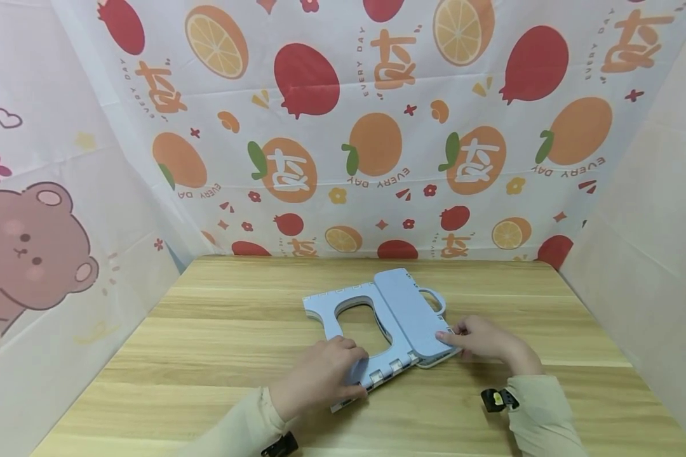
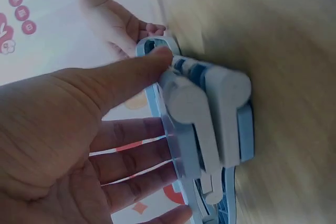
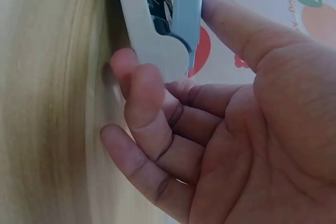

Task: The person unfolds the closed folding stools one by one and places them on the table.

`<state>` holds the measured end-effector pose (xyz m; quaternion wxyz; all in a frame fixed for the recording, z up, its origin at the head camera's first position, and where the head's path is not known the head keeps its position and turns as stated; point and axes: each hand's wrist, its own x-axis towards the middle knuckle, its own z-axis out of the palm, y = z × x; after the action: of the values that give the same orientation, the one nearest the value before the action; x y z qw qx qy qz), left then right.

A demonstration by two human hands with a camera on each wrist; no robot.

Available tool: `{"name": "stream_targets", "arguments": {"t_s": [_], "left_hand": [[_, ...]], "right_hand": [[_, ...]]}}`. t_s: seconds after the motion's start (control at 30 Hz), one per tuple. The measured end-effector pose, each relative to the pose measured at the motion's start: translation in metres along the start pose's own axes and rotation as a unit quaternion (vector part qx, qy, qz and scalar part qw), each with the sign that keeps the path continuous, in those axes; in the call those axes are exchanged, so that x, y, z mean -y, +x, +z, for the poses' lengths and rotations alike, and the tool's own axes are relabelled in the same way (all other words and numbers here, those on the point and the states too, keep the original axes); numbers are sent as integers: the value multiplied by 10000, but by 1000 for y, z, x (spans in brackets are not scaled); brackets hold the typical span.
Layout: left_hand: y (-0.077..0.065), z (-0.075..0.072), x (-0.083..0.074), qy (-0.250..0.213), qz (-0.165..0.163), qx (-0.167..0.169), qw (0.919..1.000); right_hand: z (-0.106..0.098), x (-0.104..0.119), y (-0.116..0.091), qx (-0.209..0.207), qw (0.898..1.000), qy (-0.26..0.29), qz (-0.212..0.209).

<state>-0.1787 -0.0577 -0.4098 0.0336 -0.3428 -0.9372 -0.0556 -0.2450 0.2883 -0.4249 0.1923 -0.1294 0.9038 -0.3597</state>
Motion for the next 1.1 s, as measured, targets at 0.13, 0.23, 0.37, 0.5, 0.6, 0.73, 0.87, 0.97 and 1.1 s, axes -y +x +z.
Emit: {"name": "stream_targets", "arguments": {"t_s": [0.13,0.23,0.37,0.5,0.6,0.73,0.87,0.97,1.1], "left_hand": [[1,1,-2,30,37,-75,10000],[2,1,-2,-19,72,-205,9998],[3,2,-2,-193,167,-458,9986],[3,3,-1,-457,326,-750,9956],[4,4,1,-706,435,-899,9925],[6,7,4,-1074,597,-1100,9863],[9,10,8,-1432,863,-1427,9755],[11,13,11,-1645,987,-1621,9679],[12,13,11,-1763,1020,-1781,9627]], "right_hand": [[-5,2,-3,-81,9999,-19,-80],[-11,8,-9,-252,9994,-34,-214],[-21,18,-19,-513,9977,-133,-429],[-30,31,-32,-881,9934,-415,-599],[-35,42,-42,-1214,9879,-629,-734],[-38,58,-55,-1627,9800,-745,-871],[-38,74,-64,-1922,9744,-750,-889],[-35,85,-69,-2076,9702,-806,-950],[-29,98,-74,-2291,9615,-903,-1221]]}}
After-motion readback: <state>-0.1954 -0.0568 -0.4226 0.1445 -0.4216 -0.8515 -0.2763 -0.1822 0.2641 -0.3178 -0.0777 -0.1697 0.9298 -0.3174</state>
